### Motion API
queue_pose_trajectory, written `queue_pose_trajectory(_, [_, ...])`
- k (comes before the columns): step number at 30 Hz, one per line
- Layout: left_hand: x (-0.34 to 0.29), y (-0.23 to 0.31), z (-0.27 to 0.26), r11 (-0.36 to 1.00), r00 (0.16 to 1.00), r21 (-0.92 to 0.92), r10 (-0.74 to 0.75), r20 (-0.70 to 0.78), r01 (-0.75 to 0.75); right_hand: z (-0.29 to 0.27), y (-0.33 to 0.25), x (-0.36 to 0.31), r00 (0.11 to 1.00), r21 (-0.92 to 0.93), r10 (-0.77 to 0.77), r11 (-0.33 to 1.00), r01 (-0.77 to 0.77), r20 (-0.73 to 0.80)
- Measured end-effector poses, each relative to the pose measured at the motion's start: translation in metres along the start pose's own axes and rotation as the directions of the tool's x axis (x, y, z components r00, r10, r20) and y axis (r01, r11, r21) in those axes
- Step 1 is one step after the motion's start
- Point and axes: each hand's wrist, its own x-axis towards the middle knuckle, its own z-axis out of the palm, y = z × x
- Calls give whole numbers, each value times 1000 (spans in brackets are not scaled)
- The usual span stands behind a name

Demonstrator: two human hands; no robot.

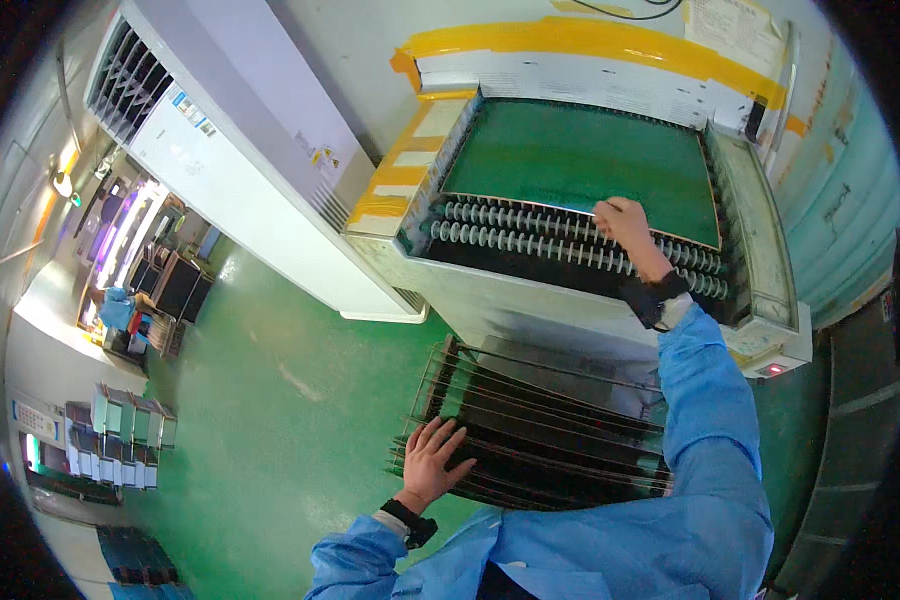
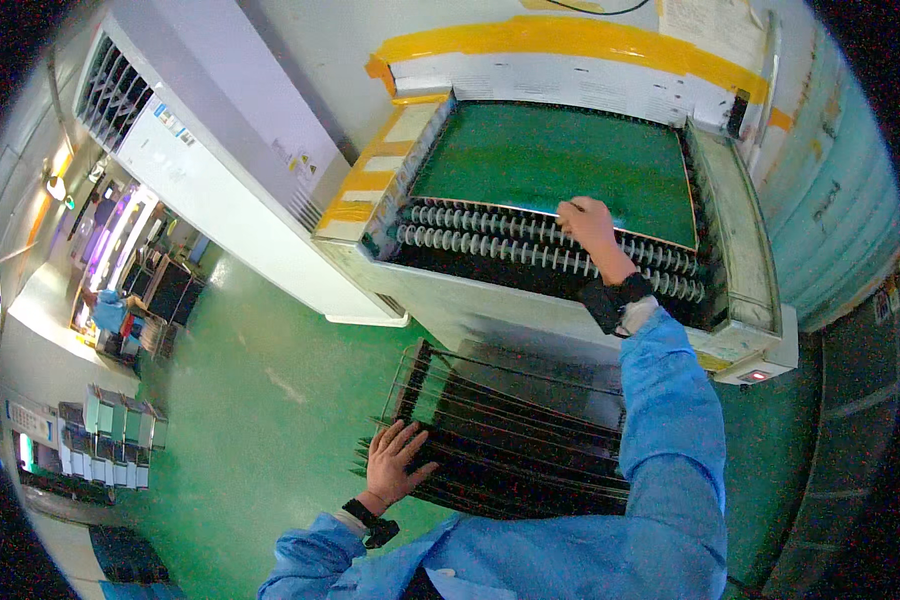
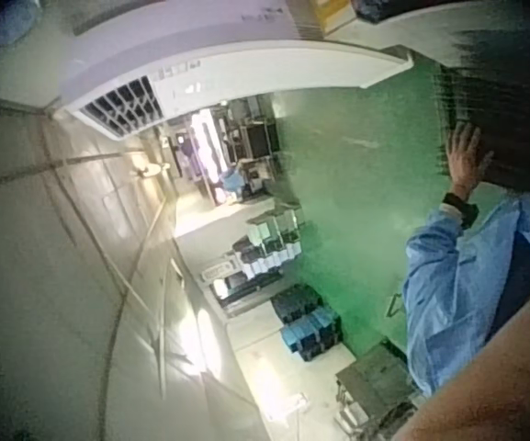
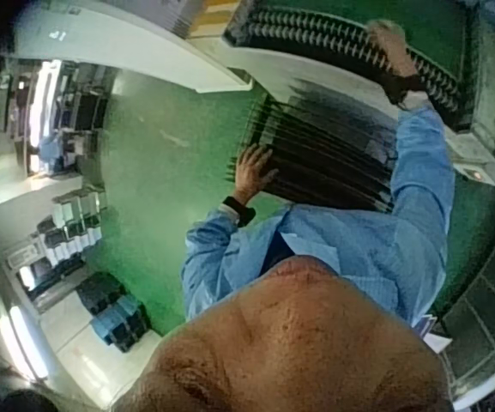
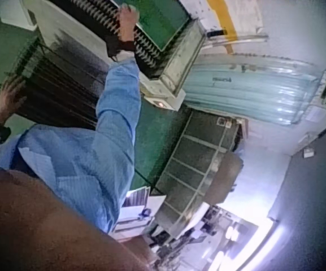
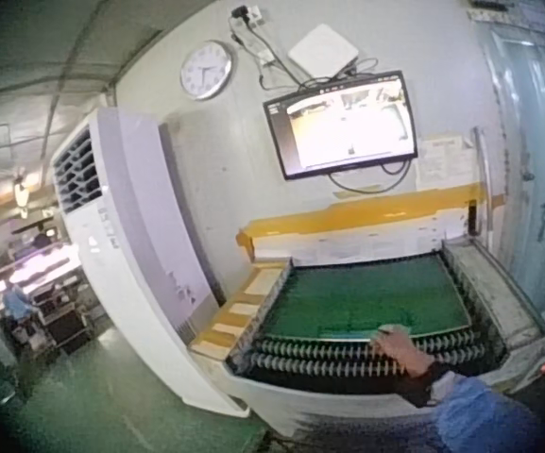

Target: Loading and unloading circuit boards into an industrial processing machine and placing them on a drying rack.

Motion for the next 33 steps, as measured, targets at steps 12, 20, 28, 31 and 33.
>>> queue_pose_trajectory(12, [1,6,-6,998,997,32,-56,48,54,21,8,48,966,-823,-255,558,106,-49])
queue_pose_trajectory(20, [7,6,-7,998,998,-30,-55,36,56,1,16,98,972,-841,-212,541,32,-100])
queue_pose_trajectory(28, [5,2,-6,998,997,-2,-61,39,61,-1,17,99,961,-887,-272,454,84,-48])
queue_pose_trajectory(31, [15,0,-9,999,995,6,-52,89,52,-3,30,87,928,-786,-356,541,298,108])
queue_pose_trajectory(33, [10,-2,-2,999,998,-1,-45,50,46,20,6,21,916,-552,-339,732,399,212])
